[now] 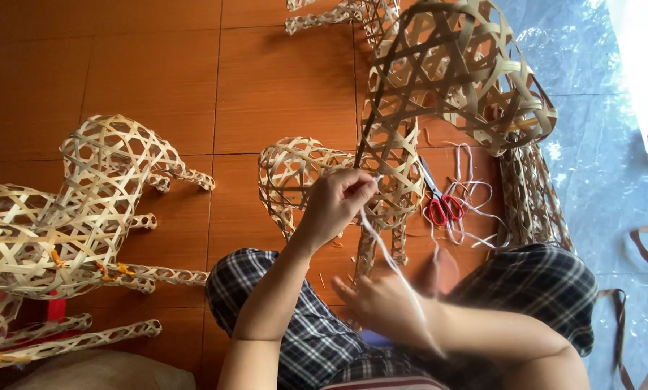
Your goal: Weaving and assembling a bamboo giraffe figurine using bamboo strips and plastic ties.
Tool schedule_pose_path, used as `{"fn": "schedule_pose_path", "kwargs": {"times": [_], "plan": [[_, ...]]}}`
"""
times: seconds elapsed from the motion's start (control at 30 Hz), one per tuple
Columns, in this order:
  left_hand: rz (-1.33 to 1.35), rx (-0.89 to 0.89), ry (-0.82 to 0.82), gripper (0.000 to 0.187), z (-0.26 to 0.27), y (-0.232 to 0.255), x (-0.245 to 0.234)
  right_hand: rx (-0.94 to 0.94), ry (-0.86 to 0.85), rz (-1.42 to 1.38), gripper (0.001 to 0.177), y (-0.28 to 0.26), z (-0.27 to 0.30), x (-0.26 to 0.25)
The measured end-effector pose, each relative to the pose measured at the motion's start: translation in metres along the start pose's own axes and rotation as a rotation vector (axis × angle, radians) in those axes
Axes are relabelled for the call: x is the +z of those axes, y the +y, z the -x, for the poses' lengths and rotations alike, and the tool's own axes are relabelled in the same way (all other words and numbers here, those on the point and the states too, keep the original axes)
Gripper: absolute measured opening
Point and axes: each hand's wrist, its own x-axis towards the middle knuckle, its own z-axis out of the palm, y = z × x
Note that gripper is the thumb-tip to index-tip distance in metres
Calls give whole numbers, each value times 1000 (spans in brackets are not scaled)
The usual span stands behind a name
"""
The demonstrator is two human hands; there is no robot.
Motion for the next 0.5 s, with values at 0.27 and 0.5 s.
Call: {"fn": "schedule_pose_path", "kwargs": {"times": [0.27, 0.5], "plan": [[134, 77, 251, 10, 9, 39, -15, 36, -11, 528, 55, 57, -34, 87], [-288, 112, 485, 9, -11, -6, -23, 196, -178, 7, 81, 134, -85, 109]]}}
